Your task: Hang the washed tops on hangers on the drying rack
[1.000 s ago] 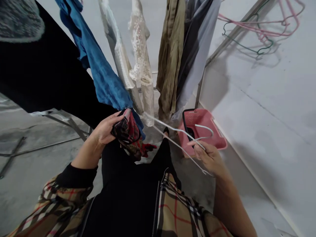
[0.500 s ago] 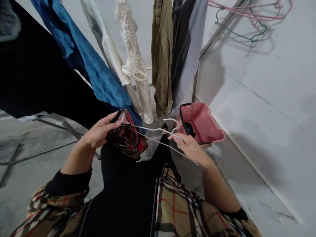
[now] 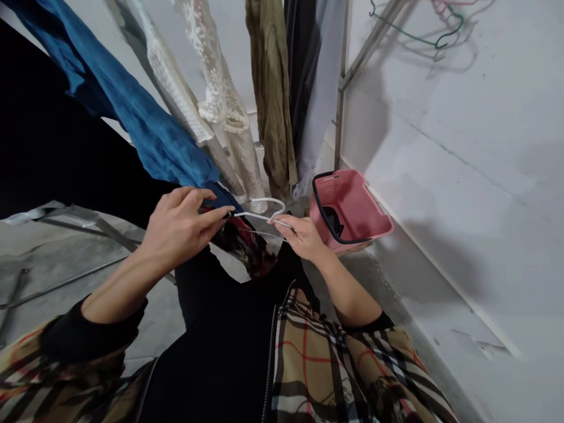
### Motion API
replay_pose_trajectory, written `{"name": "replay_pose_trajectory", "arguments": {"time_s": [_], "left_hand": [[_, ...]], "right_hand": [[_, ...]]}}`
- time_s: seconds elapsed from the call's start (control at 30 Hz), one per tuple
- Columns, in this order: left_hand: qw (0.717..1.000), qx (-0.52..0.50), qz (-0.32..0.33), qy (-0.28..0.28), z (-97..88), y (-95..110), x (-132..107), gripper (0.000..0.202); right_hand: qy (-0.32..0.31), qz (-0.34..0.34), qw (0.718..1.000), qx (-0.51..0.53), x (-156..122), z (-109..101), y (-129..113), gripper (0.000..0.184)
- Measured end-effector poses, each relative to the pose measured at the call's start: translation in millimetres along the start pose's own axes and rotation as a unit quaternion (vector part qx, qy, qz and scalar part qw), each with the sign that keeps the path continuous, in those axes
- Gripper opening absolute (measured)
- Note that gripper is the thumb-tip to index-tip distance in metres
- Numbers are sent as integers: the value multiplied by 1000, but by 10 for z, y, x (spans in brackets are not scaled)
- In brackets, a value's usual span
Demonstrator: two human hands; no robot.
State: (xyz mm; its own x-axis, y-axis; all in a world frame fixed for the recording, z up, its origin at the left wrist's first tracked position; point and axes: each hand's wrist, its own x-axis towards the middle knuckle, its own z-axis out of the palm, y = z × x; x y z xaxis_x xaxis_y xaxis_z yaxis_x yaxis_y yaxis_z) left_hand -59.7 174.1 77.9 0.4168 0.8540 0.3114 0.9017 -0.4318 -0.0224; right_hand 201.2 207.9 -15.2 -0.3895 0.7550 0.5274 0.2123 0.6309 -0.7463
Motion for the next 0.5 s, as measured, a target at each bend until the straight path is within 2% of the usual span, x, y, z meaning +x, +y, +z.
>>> {"name": "replay_pose_trajectory", "arguments": {"time_s": [0.1, 0.17, 0.23, 0.27, 0.3, 0.33, 0.37, 0.43, 0.5], "left_hand": [[999, -37, 22, -23, -1, -58, 0, 31], [998, -52, 7, -29, 21, -67, -28, 33], [998, -56, -22, -13, 32, -53, -57, 33], [998, -60, -35, -4, 31, -40, -65, 33], [997, -67, -47, 3, 27, -24, -69, 32], [995, -75, -58, 10, 22, -6, -68, 32], [994, -82, -67, 16, 17, 15, -62, 32], [992, -93, -76, 27, 9, 60, -46, 32], [992, -94, -75, 41, -1, 102, -36, 32]], "right_hand": [[26, 1, 999, -45, 95, -68, 34, 32], [110, -12, 988, -103, 99, -75, 12, 28], [234, -54, 957, -164, 37, -25, -50, 33], [278, -79, 940, -182, -15, 30, -85, 36], [291, -98, 934, -185, -76, 107, -113, 36], [270, -109, 940, -176, -138, 207, -126, 34], [217, -107, 958, -156, -199, 327, -115, 32], [63, -59, 991, -100, -297, 609, -9, 35], [-76, 15, 995, -65, -366, 881, 200, 50]]}}
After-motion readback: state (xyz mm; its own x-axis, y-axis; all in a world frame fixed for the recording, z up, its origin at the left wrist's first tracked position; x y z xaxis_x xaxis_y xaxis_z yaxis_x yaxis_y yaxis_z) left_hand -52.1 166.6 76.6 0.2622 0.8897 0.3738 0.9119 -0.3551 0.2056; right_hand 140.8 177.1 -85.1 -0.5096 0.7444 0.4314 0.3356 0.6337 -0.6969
